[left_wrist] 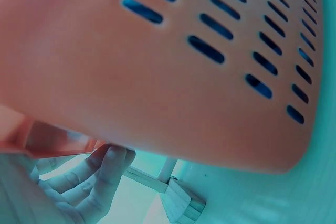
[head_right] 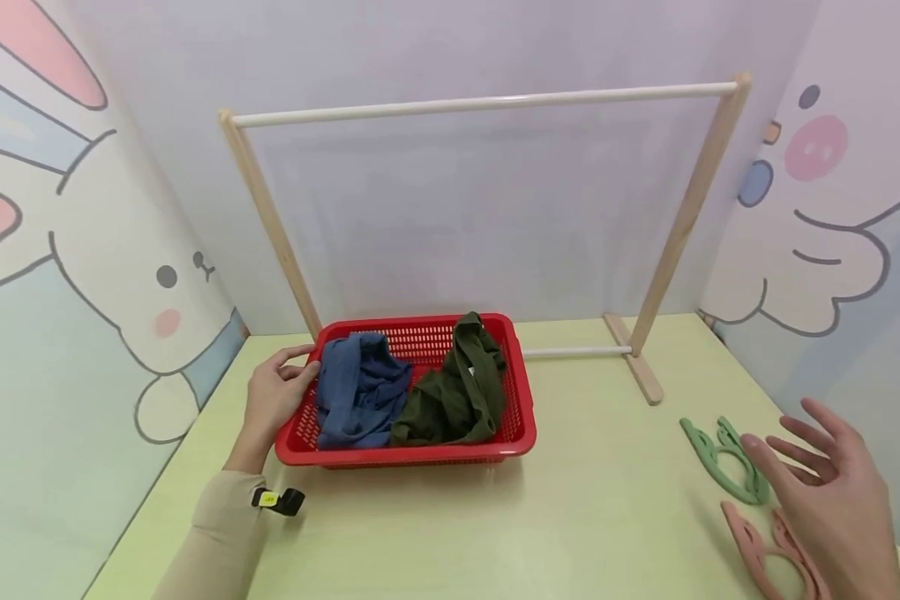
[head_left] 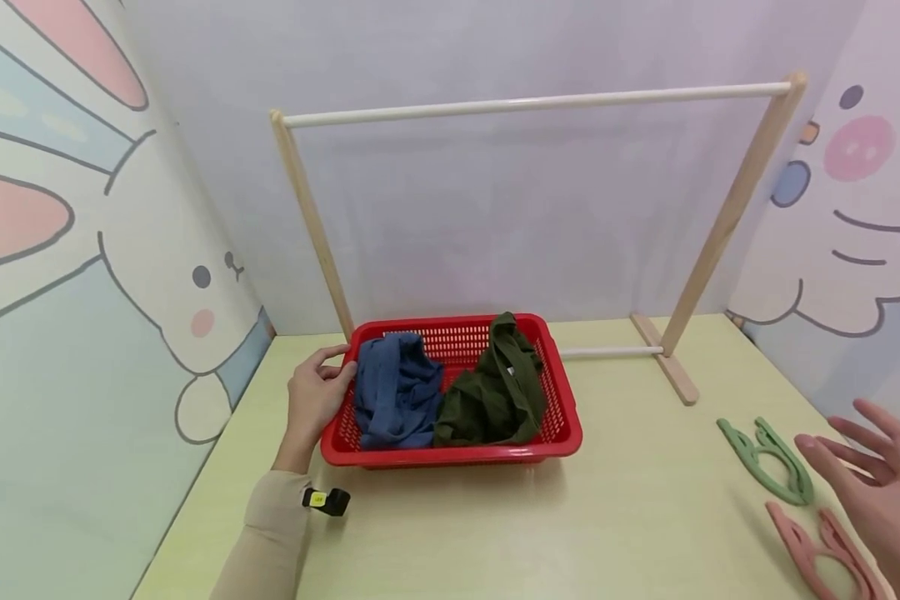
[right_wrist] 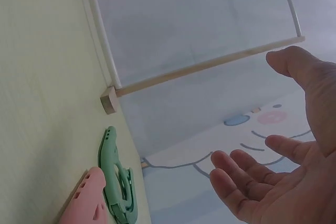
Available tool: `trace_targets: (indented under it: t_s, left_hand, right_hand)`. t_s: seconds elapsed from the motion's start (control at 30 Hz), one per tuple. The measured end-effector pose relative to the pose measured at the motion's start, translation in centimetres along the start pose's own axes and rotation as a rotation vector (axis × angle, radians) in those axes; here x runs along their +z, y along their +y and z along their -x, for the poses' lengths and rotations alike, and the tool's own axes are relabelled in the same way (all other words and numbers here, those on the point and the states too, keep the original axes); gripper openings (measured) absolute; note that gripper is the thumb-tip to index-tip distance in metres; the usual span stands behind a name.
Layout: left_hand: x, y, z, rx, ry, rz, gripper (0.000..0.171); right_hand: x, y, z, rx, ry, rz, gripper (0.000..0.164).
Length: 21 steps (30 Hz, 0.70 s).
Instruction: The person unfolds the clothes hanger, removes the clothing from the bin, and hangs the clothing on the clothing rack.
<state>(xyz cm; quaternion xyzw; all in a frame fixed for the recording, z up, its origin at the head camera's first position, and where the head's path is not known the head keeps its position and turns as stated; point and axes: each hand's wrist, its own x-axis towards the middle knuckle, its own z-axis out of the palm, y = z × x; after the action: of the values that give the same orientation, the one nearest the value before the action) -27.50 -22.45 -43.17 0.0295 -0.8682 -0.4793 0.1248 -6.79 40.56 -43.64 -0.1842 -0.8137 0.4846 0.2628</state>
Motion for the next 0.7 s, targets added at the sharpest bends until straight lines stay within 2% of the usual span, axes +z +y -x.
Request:
trace_targets:
  t_s: [0.13,0.33,0.47,0.7]
  left_hand:
    - [0.3,0.1,-0.1,0.0,-0.005,0.004,0.042]
    - [0.5,0.1,0.0,-0.012,-0.012,0.013,0.041]
    - [0.7,0.1,0.1,-0.013,-0.019,0.012,0.042]
    - [0.9,0.2,0.0,-0.008,-0.019,0.011,0.042]
  right_hand:
    - [-0.2,0.6,0.9,0.054,0.046,0.015,0.088]
    - [-0.3,1.4,1.4,0.228,0.151,0.059,0.085]
    - [-0.6,2.4,1.4,0.319,0.18,0.077,0.086]
    - [-0.7,4.2,1.9,0.337,0.213,0.045,0.087]
